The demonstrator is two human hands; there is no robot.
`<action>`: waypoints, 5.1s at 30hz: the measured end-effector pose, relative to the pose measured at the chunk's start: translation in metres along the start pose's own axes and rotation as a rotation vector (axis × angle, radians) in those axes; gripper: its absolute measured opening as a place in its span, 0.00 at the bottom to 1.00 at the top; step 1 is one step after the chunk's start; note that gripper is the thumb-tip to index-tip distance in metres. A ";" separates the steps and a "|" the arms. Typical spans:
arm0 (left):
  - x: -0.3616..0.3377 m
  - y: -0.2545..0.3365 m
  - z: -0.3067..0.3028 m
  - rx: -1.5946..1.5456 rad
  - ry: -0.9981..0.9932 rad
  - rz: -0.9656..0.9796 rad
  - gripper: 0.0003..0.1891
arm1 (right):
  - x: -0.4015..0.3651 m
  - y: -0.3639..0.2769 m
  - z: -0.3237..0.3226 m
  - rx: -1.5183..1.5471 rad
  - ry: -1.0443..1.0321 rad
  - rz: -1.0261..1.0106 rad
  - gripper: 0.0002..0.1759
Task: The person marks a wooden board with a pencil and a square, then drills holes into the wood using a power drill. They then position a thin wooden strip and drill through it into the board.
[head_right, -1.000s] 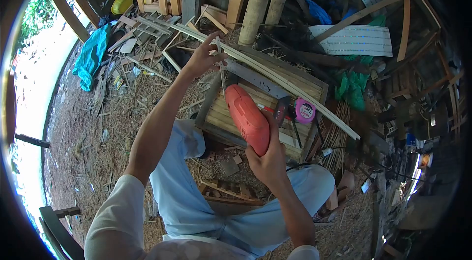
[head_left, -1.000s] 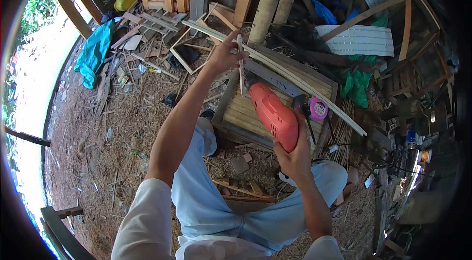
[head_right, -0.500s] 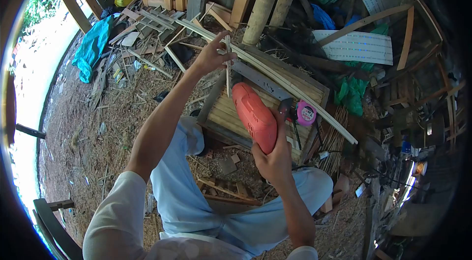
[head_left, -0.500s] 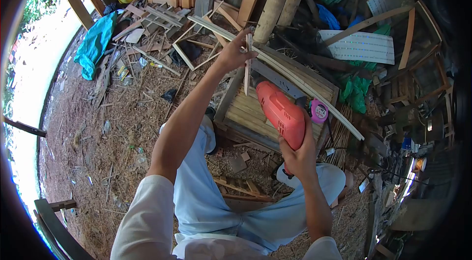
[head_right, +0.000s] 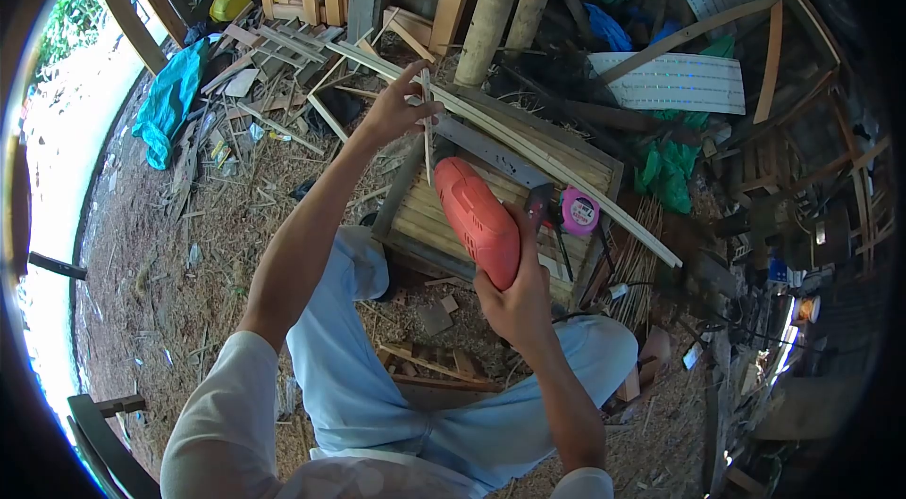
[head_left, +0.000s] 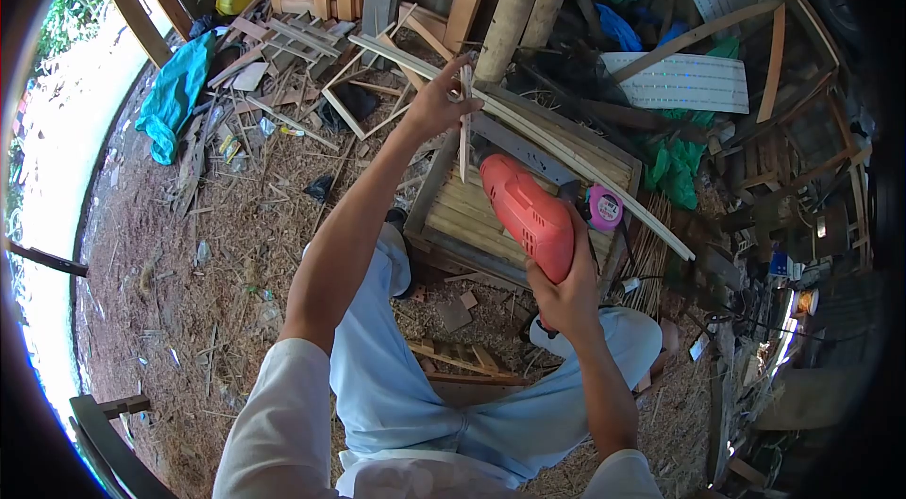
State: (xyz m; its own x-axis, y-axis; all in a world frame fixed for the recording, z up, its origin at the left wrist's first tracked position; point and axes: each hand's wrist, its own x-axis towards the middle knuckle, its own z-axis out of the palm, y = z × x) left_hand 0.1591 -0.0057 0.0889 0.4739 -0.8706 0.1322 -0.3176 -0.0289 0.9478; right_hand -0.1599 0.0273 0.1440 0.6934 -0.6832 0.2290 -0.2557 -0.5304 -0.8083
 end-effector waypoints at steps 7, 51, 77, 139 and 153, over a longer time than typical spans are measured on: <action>0.000 0.000 0.000 0.002 0.016 0.011 0.41 | 0.001 0.003 0.002 0.010 0.003 -0.042 0.42; 0.004 -0.002 -0.007 0.079 0.028 0.045 0.39 | 0.013 0.009 0.005 -0.053 -0.028 -0.064 0.43; 0.003 -0.004 -0.010 0.088 0.079 0.028 0.41 | 0.026 -0.002 0.002 -0.050 -0.029 -0.127 0.40; -0.130 -0.067 0.073 0.638 0.033 0.278 0.13 | 0.051 -0.058 -0.127 0.169 -0.428 0.505 0.42; -0.126 -0.053 0.089 0.551 -0.048 0.325 0.07 | 0.050 -0.036 -0.116 0.192 -0.400 0.624 0.43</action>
State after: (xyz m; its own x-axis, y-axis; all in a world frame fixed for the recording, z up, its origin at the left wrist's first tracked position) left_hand 0.0428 0.0619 -0.0042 0.2492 -0.8982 0.3622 -0.8207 0.0027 0.5714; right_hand -0.1946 -0.0457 0.2479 0.6589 -0.5747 -0.4854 -0.5840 0.0159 -0.8116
